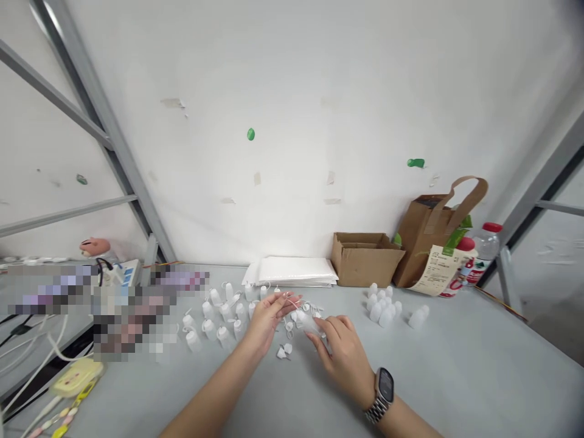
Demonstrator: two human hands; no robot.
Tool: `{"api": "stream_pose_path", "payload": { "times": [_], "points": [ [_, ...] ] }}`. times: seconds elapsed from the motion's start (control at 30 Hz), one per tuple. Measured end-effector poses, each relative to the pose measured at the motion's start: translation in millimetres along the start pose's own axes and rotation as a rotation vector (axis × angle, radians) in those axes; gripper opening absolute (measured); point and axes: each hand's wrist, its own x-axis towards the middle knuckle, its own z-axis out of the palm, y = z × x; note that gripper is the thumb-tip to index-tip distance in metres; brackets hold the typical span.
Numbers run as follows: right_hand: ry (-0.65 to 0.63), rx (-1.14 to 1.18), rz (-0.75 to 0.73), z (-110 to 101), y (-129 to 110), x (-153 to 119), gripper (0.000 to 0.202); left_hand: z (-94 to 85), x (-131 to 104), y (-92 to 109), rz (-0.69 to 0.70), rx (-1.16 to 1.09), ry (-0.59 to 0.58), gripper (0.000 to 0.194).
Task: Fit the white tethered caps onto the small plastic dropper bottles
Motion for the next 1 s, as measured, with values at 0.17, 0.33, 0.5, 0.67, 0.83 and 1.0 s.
{"api": "stream_pose_path", "payload": {
  "times": [0.17,0.33,0.5,0.67,0.83,1.0],
  "points": [
    [-0.037,0.023,0.013,1.0,-0.3,-2.2,0.017,-2.1,0.0,-2.9,0.011,-0.004,-0.011,0.024],
    [-0.005,0.007,0.045,1.2,1.4,-2.0,0.018,-2.1,-0.6,-3.4,-0.006,-0.016,-0.03,0.024],
    [0.04,-0.026,0.064,0.6,2.7,-0.6,0.02,-0.2,-1.7,-0.1,-0.089,-0.07,-0.011,0.019],
    [0.033,-0.003,0.058,-1.0,0.8,-0.2,0.018,-0.6,-4.2,2.4,-0.206,-0.184,-0.045,0.011],
    [0.006,0.027,0.053,-0.3,-2.8,-1.7,0.014,0.4,-6.1,1.5,-0.251,-0.232,-0.049,0.005],
    [0.016,0.043,0.059,-0.5,-4.2,-0.8,0.014,1.8,-6.4,0.3,-0.291,-0.274,-0.03,0.001]
  ]
}}
